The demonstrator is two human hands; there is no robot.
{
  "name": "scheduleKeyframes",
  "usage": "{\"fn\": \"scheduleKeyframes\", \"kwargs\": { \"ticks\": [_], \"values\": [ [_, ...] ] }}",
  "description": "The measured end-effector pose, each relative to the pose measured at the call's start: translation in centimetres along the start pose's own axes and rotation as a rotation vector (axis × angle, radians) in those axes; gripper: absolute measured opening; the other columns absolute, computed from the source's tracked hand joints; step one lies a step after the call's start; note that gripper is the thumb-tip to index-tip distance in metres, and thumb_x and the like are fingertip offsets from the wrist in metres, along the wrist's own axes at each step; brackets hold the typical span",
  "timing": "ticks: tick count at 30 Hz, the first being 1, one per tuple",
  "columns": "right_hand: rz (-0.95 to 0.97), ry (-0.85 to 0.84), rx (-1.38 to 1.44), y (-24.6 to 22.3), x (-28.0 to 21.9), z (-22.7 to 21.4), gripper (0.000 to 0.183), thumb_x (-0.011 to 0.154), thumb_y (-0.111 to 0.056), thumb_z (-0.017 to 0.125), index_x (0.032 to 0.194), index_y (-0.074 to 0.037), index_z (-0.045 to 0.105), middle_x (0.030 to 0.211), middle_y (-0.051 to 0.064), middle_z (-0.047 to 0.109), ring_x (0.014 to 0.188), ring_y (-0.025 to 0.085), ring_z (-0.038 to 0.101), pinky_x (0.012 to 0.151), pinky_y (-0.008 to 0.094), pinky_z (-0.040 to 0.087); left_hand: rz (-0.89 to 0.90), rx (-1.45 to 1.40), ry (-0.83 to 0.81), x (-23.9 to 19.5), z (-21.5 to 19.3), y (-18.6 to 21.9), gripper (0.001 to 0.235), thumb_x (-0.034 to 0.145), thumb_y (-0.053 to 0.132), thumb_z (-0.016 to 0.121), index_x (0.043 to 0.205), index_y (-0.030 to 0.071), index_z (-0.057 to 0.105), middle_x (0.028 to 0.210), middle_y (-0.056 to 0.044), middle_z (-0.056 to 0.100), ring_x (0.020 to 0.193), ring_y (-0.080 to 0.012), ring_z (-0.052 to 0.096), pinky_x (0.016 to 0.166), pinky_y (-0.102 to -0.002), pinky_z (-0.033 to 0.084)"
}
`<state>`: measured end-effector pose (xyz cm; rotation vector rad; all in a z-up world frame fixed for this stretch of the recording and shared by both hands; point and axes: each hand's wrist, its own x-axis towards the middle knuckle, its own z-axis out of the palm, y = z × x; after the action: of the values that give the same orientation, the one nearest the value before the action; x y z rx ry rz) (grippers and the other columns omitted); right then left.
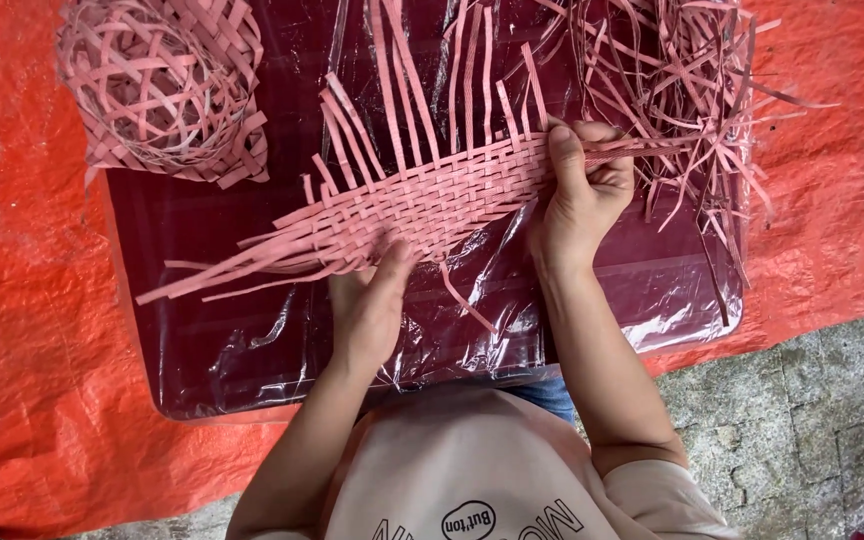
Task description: Weaving pink plastic strips together on a low table to create a woven mat or basket component.
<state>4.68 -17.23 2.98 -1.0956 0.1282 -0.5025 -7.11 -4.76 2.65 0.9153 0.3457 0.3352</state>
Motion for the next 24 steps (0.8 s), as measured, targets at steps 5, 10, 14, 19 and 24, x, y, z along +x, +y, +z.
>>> {"fn": "scheduleKeyframes", "kwargs": {
  "ticks": [5, 10, 14, 19, 24],
  "values": [
    [-0.015, 0.040, 0.033, 0.5, 0.6, -0.2, 0.019, 0.074, 0.001, 0.070, 0.082, -0.001, 0.053, 0.075, 0.020, 0.065, 0.064, 0.017, 0.065, 0.057, 0.024, 0.052, 0.608, 0.439, 0.067, -3.0, 0.1, 0.5, 0.034, 0.071, 0.011, 0.068, 0.082, 0.008, 0.036, 0.069, -0.004, 0.040, 0.066, -0.0141, 0.041, 0.063, -0.029, 0.037],
    [0.012, -0.015, -0.008, 0.7, -0.6, 0.4, 0.017, 0.074, 0.001, 0.070, 0.082, 0.000, 0.055, 0.076, 0.019, 0.066, 0.065, 0.016, 0.065, 0.057, 0.024, 0.053, 1.171, 0.984, -0.285, -1.9, 3.1, 1.4, 0.021, 0.060, 0.005, 0.072, 0.073, 0.015, 0.060, 0.075, -0.003, 0.054, 0.066, -0.0236, 0.056, 0.058, -0.036, 0.047],
    [0.009, -0.072, -0.119, -0.2, -1.5, 0.5, 0.018, 0.076, -0.002, 0.070, 0.086, 0.001, 0.055, 0.080, 0.018, 0.065, 0.073, 0.018, 0.066, 0.062, 0.024, 0.053, 0.864, 1.257, -0.432, 1.4, 5.6, 0.4, 0.052, 0.065, -0.003, 0.073, 0.112, -0.002, 0.051, 0.120, -0.019, 0.045, 0.120, -0.0398, 0.032, 0.098, -0.051, 0.034],
    [0.014, -0.075, -0.165, 0.5, -1.6, -1.3, 0.018, 0.075, 0.000, 0.070, 0.086, 0.001, 0.056, 0.079, 0.018, 0.065, 0.077, 0.021, 0.067, 0.061, 0.024, 0.053, 0.822, 1.481, -0.473, 3.1, 5.9, -2.3, 0.055, 0.070, 0.002, 0.068, 0.122, 0.003, 0.050, 0.140, -0.010, 0.030, 0.133, -0.0368, 0.014, 0.102, -0.054, 0.030],
    [0.073, -0.044, -0.053, -0.4, -2.1, -0.8, 0.017, 0.076, 0.001, 0.067, 0.086, 0.003, 0.054, 0.081, 0.021, 0.064, 0.073, 0.022, 0.067, 0.066, 0.029, 0.055, 0.962, 1.418, -0.450, 3.8, 5.6, -3.4, 0.051, 0.079, -0.002, 0.055, 0.128, 0.007, 0.043, 0.135, -0.009, 0.040, 0.131, -0.0308, 0.027, 0.104, -0.052, 0.027]
  ]
}}
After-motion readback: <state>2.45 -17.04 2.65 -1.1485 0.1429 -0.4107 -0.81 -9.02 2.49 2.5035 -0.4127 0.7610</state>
